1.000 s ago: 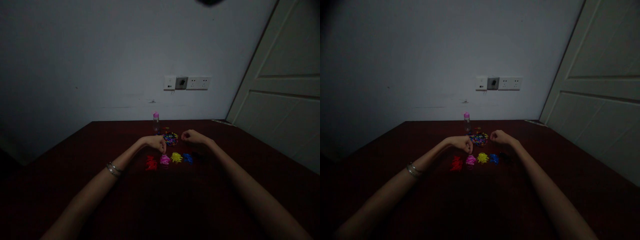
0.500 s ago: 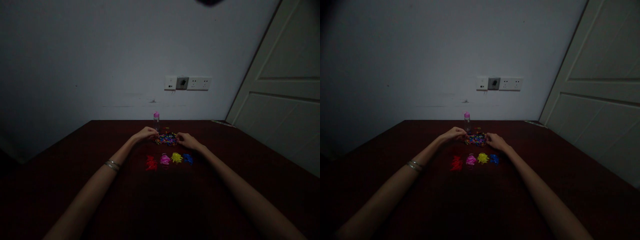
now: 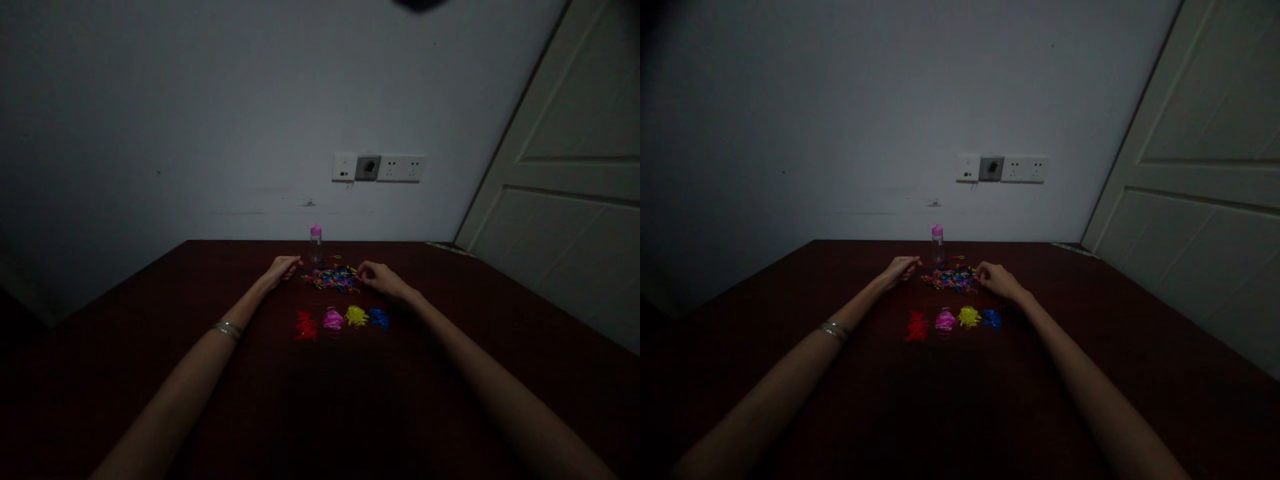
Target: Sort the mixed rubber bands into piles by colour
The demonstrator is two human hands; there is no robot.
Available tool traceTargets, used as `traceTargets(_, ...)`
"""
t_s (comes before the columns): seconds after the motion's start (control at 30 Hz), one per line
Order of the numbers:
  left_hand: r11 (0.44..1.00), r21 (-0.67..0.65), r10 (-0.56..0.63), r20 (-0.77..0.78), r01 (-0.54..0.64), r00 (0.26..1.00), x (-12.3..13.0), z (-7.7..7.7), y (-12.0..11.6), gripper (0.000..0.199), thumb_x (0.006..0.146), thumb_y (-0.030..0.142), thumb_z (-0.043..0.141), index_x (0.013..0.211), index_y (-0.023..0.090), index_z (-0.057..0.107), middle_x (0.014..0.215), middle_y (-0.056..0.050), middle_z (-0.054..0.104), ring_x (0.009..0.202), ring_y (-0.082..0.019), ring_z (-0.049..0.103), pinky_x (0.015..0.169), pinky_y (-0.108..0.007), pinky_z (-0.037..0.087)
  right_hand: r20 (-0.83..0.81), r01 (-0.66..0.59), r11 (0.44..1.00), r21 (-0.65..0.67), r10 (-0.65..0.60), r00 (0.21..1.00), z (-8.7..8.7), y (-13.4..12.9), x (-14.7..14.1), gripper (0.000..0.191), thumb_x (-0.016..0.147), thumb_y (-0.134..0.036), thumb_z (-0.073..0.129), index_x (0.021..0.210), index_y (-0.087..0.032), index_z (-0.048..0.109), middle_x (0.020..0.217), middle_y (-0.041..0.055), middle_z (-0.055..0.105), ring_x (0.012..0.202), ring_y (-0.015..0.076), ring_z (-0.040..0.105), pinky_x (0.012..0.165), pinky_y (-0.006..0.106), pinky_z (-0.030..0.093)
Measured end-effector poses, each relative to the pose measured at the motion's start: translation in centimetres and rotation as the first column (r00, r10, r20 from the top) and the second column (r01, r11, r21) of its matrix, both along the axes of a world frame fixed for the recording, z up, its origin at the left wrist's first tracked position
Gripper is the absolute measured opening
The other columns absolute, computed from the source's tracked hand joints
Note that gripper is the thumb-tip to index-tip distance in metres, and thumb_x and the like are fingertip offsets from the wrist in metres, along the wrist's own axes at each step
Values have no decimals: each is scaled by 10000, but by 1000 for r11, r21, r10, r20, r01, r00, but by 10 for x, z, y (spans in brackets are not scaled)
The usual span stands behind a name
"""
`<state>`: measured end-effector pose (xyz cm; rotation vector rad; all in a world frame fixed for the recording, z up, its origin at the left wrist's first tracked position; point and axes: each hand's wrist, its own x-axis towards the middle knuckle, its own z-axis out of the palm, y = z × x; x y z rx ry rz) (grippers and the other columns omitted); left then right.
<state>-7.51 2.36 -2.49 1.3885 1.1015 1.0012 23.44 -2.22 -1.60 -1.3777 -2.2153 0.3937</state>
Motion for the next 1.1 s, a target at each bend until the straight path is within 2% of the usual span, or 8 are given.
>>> traceTargets(0.23,1000,14,11,-5,-10,1000,-1,-2,-1,295,731,397,529,760,106,570,429,71,334,318,-18,223,345,-174,105,-225,6,999,-38,-15,974,11,6,13,203,664,-204,534,863,-166,539,714,23,606,639,125,540,579,226,402)
traceTargets(0.4,998,46,42,-58,-39,997,0,-3,-2,309,715,402,536,763,100,585,433,67,346,327,-20,242,346,-172,124,-351,-191,967,-170,122,928,42,-9,-9,229,645,-207,567,862,-151,522,725,39,608,681,133,555,645,253,431)
traceTargets(0.57,995,77,63,-65,-57,996,1,-7,-1,300,719,390,519,754,100,589,418,72,331,324,-23,229,350,-177,124,-239,-445,827,-342,382,893,57,-43,-54,227,642,-122,530,867,-135,559,746,38,612,641,112,542,576,226,416)
traceTargets(0.67,994,87,74,-78,-67,994,0,-8,0,304,713,395,519,754,103,594,419,72,335,325,-24,230,352,-179,124,-151,-510,759,-406,494,856,53,-56,-71,253,630,-79,505,866,-132,577,734,28,607,640,107,548,560,210,409)
traceTargets(0.73,993,97,70,-74,-63,995,-1,-9,1,305,704,400,526,752,106,593,425,70,339,328,-24,236,352,-177,128,-86,-509,740,-440,529,844,49,-60,-76,265,617,-55,493,854,-130,585,722,21,602,626,101,546,547,202,404)
traceTargets(0.83,993,102,60,-65,-53,996,-2,-9,1,305,692,404,532,754,112,594,429,69,344,330,-26,242,352,-176,131,-19,-484,749,-452,534,845,47,-61,-77,252,606,-43,492,823,-122,593,703,18,597,603,94,535,530,195,397)
traceTargets(0.97,993,103,65,-78,-56,995,0,-10,0,289,687,393,530,740,117,599,407,71,339,321,-30,232,348,-182,125,-41,-469,769,-434,503,863,51,-56,-70,217,620,-93,531,825,-131,594,705,15,601,602,94,534,527,194,395)
traceTargets(1.1,989,121,95,-104,-82,990,4,-7,-2,263,660,362,551,731,116,610,383,75,328,318,-33,235,353,-185,127,-75,-420,839,-345,422,904,57,-42,-53,207,619,-141,551,819,-138,602,710,20,606,623,103,534,549,207,399)
